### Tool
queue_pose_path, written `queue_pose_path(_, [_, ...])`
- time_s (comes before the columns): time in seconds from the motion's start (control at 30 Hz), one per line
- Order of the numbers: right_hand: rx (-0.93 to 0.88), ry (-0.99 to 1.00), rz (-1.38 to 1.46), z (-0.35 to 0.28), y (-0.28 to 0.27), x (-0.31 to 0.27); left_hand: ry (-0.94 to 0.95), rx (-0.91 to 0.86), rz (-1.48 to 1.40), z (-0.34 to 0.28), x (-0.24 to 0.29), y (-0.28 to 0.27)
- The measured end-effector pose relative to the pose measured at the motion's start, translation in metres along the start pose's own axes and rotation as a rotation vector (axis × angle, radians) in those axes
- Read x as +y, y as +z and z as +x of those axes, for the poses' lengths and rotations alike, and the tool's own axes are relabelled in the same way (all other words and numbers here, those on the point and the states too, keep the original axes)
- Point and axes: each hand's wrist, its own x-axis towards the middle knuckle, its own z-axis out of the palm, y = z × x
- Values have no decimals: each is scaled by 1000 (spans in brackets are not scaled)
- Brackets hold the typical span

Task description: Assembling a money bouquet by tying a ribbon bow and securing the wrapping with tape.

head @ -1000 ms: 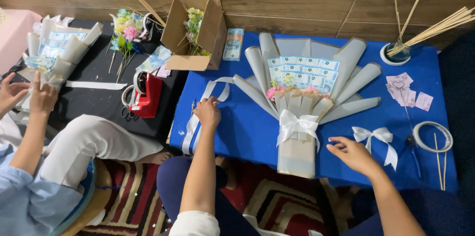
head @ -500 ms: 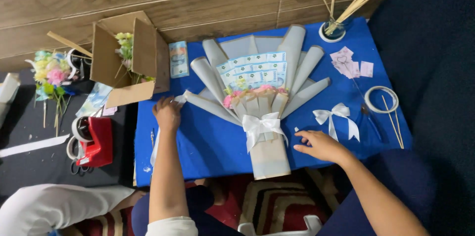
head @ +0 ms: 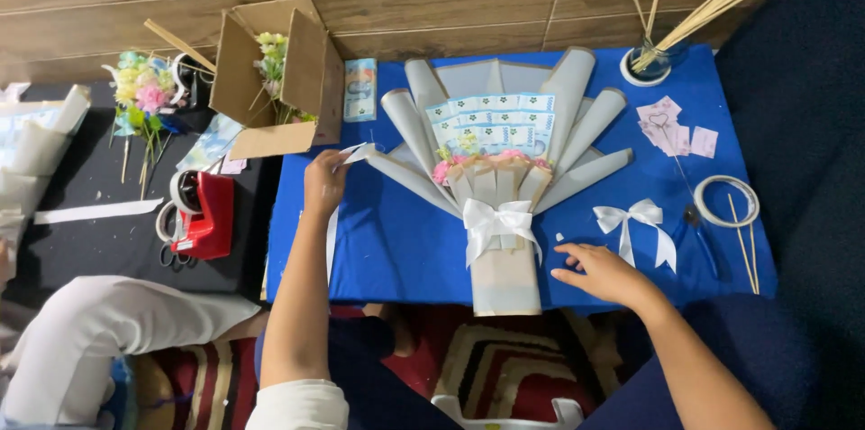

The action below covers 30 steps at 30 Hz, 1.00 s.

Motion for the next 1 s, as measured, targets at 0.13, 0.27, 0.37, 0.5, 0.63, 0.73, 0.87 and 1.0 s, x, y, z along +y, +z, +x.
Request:
queue_pose_path(0.13, [-15, -5, 5, -5, 2, -4, -224, 154, -350, -12, 27, -44])
queue_pose_path(0.27, [-29, -3, 2, -7, 3, -7, -324, 215, -463, -33, 98, -131])
queue_pose_path(0.37, [-24, -34, 0, -9, 6, -3, -407, 106, -476, -59, 128, -174])
queue_pose_path(0.5, [-49, -40, -19, -4, 13, -1, -421, 73, -514, -75, 176, -231])
queue_pose_path(0.63, [-67, -39, -37, 1, 19, 1, -530, -93, -407, -76, 164, -246])
queue_pose_path(0.73, [-79, -28, -43, 3, 20, 2, -638, -308, -314, -66, 122, -211])
queue_pose_path(0.87, [-88, -29, -68, 11, 24, 7, -825, -555, -132, -51, 40, -126])
queue_pose_path(1.0, [-96, -8, -71, 13, 24, 7, -688, -437, -40, -60, -108, 15])
